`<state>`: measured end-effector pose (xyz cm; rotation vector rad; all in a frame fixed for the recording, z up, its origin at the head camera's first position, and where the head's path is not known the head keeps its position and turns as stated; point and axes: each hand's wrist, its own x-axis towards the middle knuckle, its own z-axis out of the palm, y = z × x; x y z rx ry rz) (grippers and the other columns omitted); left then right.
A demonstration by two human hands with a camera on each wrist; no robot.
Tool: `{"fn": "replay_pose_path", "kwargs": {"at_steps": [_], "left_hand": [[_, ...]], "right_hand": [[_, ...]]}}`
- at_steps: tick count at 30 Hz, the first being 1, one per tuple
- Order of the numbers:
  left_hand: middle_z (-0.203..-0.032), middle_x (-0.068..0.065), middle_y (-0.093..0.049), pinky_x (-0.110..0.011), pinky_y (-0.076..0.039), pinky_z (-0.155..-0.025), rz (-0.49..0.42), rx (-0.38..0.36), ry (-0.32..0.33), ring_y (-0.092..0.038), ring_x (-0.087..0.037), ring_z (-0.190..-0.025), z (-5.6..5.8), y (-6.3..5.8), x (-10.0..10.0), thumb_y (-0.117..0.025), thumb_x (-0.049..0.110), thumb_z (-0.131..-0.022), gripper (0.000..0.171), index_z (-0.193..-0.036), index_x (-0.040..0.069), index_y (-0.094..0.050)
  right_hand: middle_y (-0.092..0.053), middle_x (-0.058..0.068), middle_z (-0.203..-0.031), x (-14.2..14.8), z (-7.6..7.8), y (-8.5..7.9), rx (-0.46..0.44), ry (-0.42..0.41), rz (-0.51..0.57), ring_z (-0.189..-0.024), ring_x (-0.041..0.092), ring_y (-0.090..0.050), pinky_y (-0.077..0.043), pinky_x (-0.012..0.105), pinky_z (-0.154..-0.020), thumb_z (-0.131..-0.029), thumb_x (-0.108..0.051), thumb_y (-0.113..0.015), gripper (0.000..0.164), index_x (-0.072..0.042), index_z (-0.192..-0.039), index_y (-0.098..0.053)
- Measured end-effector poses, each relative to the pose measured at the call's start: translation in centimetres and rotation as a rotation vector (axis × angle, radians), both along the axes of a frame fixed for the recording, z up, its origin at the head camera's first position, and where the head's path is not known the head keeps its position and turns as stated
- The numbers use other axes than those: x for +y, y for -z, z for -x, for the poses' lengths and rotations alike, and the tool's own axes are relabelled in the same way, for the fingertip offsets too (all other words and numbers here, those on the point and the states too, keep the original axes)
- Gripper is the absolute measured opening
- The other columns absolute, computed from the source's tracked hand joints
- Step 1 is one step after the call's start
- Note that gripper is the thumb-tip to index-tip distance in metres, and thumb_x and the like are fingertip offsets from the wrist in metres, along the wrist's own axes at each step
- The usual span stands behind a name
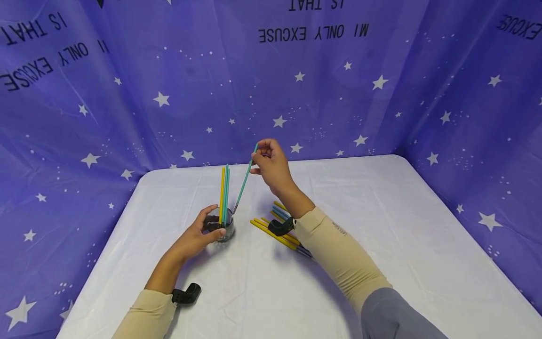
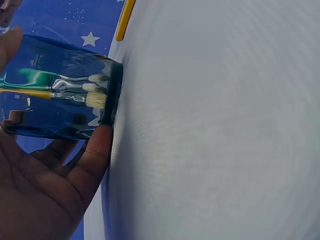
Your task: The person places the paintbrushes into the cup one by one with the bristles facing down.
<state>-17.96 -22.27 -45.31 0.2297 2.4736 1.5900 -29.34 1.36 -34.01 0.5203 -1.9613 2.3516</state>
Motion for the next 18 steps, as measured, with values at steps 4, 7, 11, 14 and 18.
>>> {"fn": "replay_pose_path", "kwargs": {"at_steps": [4, 7, 11, 14, 18], "left_hand": [[-0.144, -0.019, -0.046, -0.066, -0.019, -0.109, -0.003, -0.009, -0.008, -0.041, -0.038, -0.135, 0.0, 0.0, -0.1, -0.071, 0.035, -0.092, 0.083, -0.156, 0.023, -0.020], [-0.143, -0.019, -0.047, -0.065, -0.019, -0.110, -0.010, -0.012, -0.009, -0.042, -0.038, -0.134, 0.1, -0.1, 0.0, -0.072, 0.034, -0.092, 0.083, -0.156, 0.022, -0.020], [-0.142, -0.019, -0.048, -0.063, -0.020, -0.110, -0.032, -0.011, -0.010, -0.044, -0.037, -0.132, 0.1, -0.1, 0.0, -0.072, 0.032, -0.092, 0.083, -0.156, 0.021, -0.021], [-0.141, -0.019, -0.049, -0.062, -0.021, -0.110, -0.043, -0.004, -0.007, -0.045, -0.036, -0.131, 0.1, 0.0, 0.1, -0.072, 0.031, -0.092, 0.082, -0.156, 0.022, -0.021], [-0.141, -0.019, -0.049, -0.061, -0.024, -0.109, -0.041, 0.005, -0.004, -0.046, -0.036, -0.130, 0.1, 0.0, 0.1, -0.072, 0.030, -0.092, 0.082, -0.156, 0.022, -0.021]], "right_hand": [[-0.049, 0.004, -0.093, -0.9, -0.4, 0.7, 0.035, 0.007, -0.005, -0.079, 0.016, -0.059, -0.057, 0.032, -0.067, -0.098, 0.002, -0.057, 0.025, -0.006, -0.120, -0.046], [-0.048, 0.004, -0.094, -1.5, -0.6, 1.5, 0.069, -0.004, -0.044, -0.079, 0.015, -0.059, -0.057, 0.033, -0.068, -0.099, 0.001, -0.056, 0.023, -0.006, -0.119, -0.046], [-0.048, 0.006, -0.096, -2.3, -1.0, 2.6, 0.098, -0.016, -0.129, -0.079, 0.015, -0.059, -0.058, 0.034, -0.069, -0.099, 0.000, -0.055, 0.022, -0.005, -0.119, -0.047], [-0.049, 0.007, -0.098, -2.7, -1.4, 3.3, 0.123, -0.025, -0.209, -0.081, 0.018, -0.059, -0.058, 0.033, -0.070, -0.099, -0.001, -0.055, 0.022, -0.006, -0.119, -0.047], [-0.050, 0.008, -0.099, -3.2, -1.8, 3.9, 0.143, -0.042, -0.280, -0.083, 0.018, -0.059, -0.057, 0.031, -0.069, -0.100, -0.003, -0.054, 0.023, -0.006, -0.121, -0.047]]}}
